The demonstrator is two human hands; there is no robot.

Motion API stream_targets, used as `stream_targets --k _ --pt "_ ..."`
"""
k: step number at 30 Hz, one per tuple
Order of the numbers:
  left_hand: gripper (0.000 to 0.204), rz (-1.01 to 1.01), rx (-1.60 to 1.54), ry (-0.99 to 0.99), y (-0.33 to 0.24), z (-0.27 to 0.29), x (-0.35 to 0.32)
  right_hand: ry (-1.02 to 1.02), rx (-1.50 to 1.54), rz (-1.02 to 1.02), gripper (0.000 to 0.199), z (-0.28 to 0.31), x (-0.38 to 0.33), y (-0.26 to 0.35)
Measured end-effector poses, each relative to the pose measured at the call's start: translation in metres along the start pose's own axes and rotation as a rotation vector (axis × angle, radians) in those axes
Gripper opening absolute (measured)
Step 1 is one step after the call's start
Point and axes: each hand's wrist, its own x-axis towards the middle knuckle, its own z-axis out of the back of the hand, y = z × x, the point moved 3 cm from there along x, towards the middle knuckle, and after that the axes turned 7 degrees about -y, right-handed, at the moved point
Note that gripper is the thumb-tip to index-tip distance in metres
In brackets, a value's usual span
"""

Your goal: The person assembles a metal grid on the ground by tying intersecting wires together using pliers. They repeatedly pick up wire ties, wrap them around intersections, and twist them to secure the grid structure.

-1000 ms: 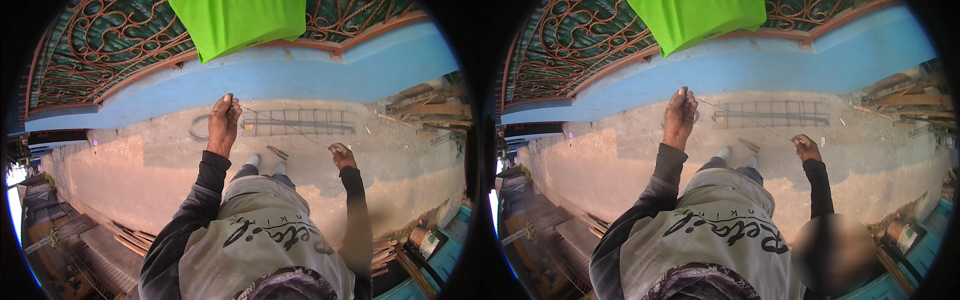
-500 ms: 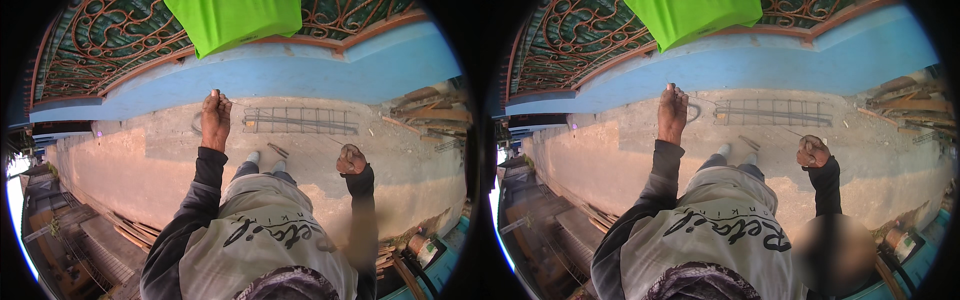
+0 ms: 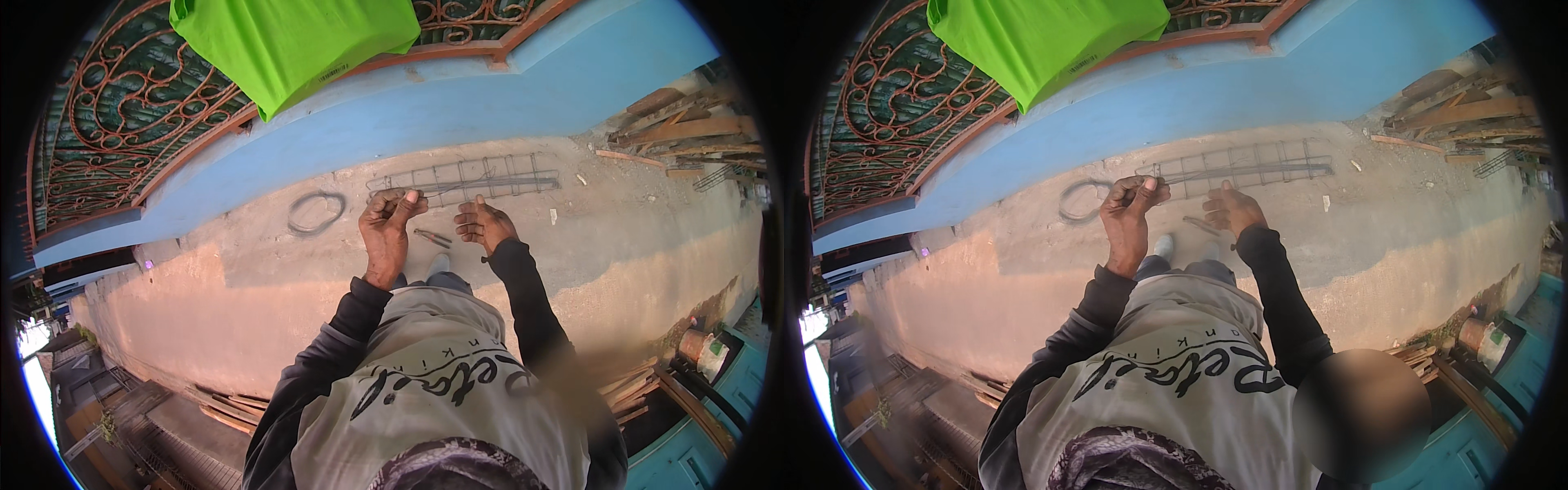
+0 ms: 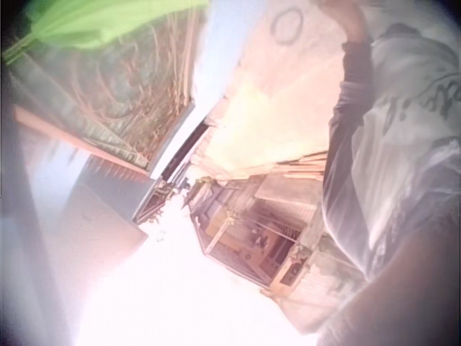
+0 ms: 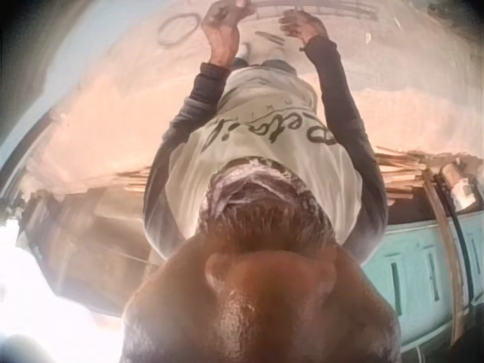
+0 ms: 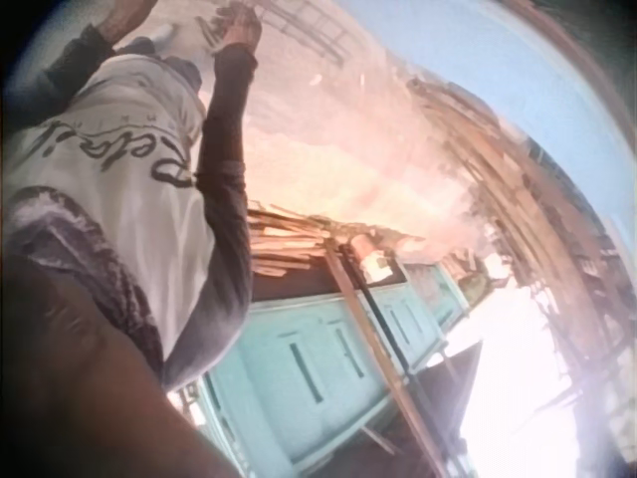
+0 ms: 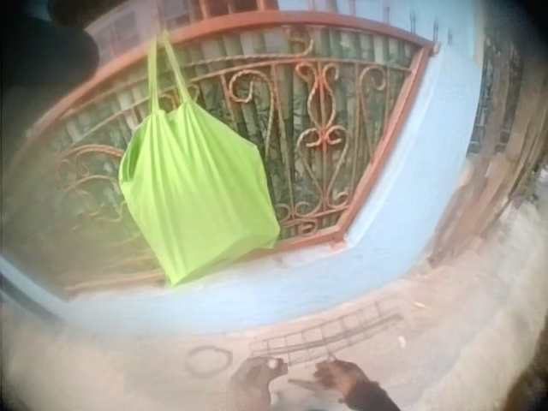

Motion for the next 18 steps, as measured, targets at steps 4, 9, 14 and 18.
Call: stream_targets --k 4,9,14,18 --pt "0.018 -0.048 0.283 0.288 0.044 -0.004 -0.032 0.004 0.532 0.036 0.046 -0.037 -0.016 -0.001" --pt "0.041 -0.085 0.557 0.78 0.037 -0.014 -0.04 -0.028 0.366 -0.061 0.028 0.001 0.0 -0.015" --pt "0.042 -0.038 0.589 0.832 0.022 -0.02 -0.014 0.078 0.114 -0.126 0.035 0.021 -0.034 -0.009" --pt "0.038 -0.635 0.825 0.787 0.004 -0.061 0.006 0.044 -0.235 -0.039 0.032 0.033 -0.078 0.008"
